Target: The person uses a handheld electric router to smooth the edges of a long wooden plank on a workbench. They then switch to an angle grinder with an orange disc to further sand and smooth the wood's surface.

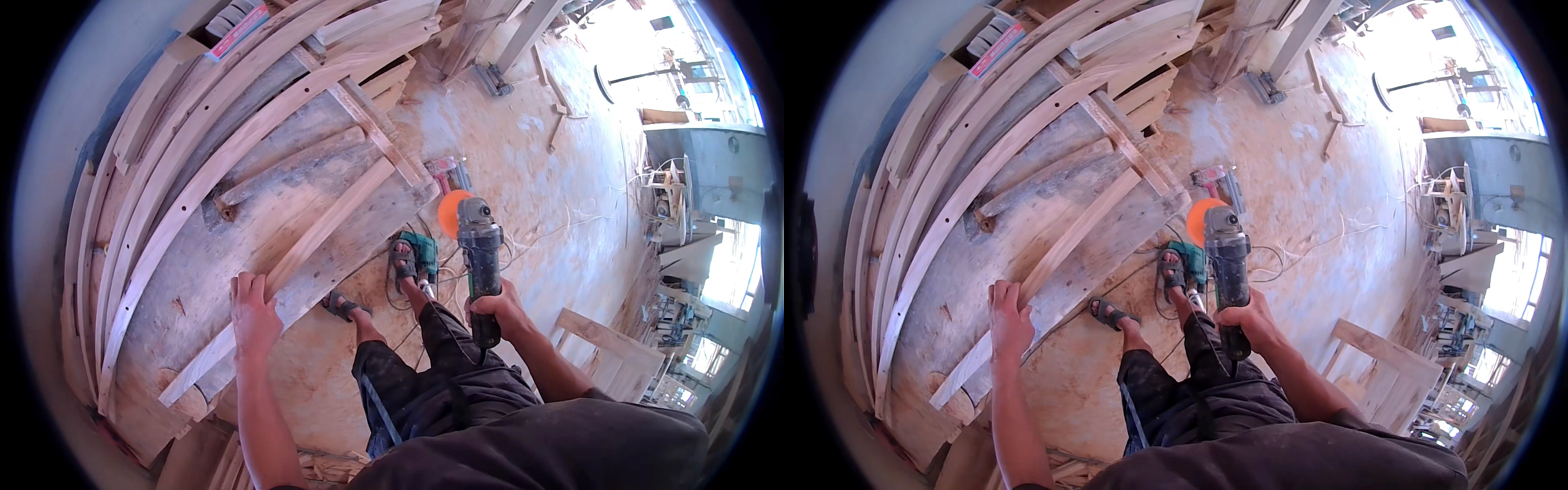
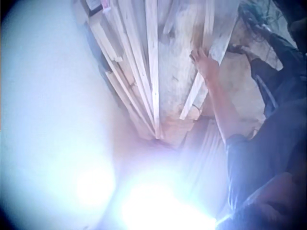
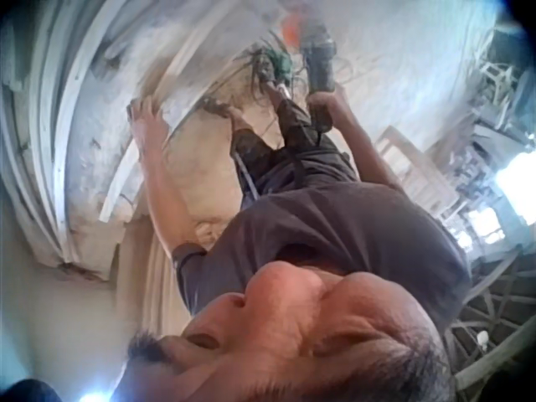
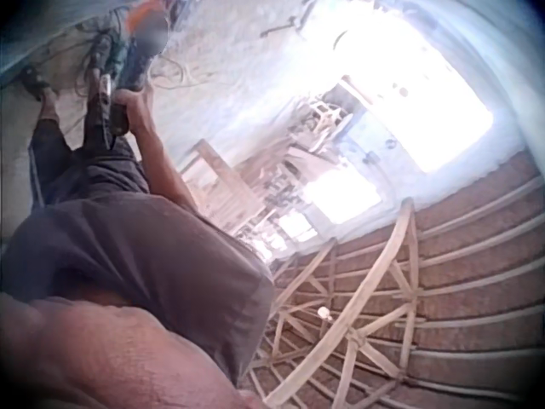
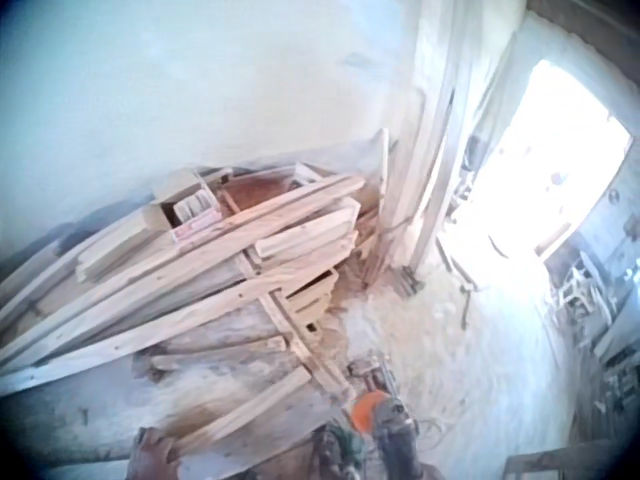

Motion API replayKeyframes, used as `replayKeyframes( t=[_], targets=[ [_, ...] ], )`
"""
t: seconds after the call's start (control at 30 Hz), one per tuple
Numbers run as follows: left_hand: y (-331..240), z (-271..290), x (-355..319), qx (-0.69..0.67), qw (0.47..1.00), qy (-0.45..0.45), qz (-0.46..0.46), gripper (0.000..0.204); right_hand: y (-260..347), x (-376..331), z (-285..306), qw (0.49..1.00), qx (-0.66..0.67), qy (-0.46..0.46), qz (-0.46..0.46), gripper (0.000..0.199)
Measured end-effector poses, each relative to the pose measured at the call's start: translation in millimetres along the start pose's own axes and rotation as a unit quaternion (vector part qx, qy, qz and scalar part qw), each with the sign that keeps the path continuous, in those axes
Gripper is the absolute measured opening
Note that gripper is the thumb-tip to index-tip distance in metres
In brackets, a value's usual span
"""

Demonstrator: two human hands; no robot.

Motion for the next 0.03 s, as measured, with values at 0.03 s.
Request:
replayKeyframes(
  t=[0.03],
  targets=[
    [-0.6,-1.8,2.3,0.017,1.0,0.005,0.003,0.044,0.5,1.7,2.5,1.0,0.001,-0.001,-0.002,0.042]
  ],
)
Point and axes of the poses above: each hand's wrist, its own x-axis towards the middle knuckle, its own z-axis out of the back of the hand, y = z × x, the point moved 3 cm from there along x, towards the middle knuckle, and after that the axes turned 7 degrees about -z, right-handed, at the moved point
